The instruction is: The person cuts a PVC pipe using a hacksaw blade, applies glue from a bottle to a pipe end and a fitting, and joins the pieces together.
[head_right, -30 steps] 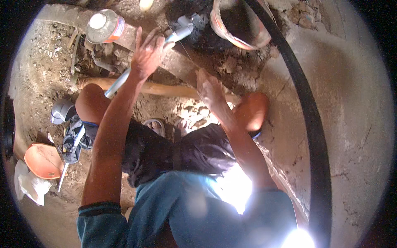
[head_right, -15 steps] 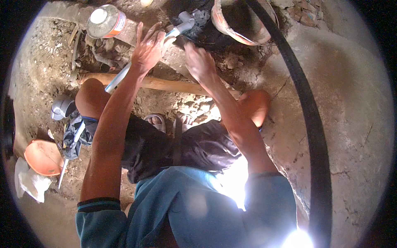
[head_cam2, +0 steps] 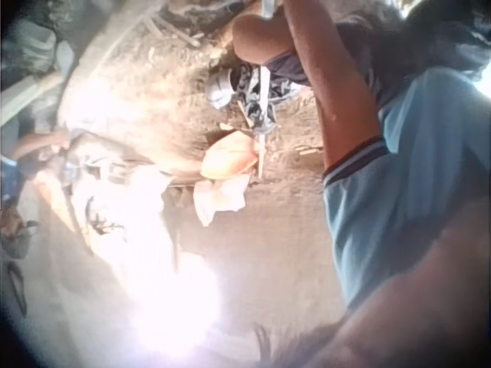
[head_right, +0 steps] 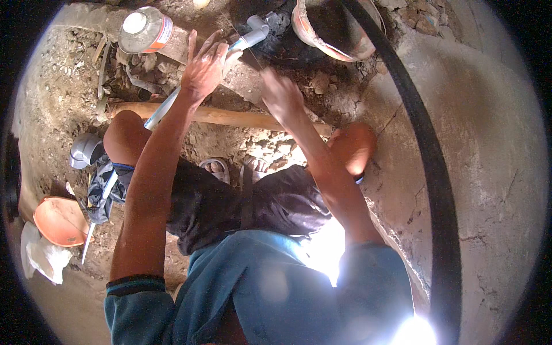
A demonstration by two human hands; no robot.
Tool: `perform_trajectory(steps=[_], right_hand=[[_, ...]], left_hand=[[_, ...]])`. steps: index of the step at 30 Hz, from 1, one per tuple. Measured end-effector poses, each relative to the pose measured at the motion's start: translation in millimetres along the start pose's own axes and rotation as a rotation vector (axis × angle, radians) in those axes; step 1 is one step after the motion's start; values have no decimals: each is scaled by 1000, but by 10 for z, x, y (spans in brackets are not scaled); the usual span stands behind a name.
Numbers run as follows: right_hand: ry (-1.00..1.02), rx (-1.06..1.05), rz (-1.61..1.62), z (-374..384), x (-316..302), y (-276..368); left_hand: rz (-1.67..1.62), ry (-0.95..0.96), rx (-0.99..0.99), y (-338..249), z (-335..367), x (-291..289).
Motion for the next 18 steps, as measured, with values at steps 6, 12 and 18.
perform_trajectory(steps=[6,12,18], right_hand=[[42,83,92,9,17,-150],[170,368,321,-230,24,-254],[-116,-116,68,326,49,-290]], left_hand=[[48,60,23,-72,29,100],[-13,42,-11,16,-20,116],[66,118,107,0,64,280]])
Point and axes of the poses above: each hand's wrist, its own z-axis towards the middle knuckle, its own x-axis out of the palm, y = z × x, the point moved 6 cm from there along z, towards the middle knuckle, and after that the axes turned 5 degrees about z, right-handed, at the moved point
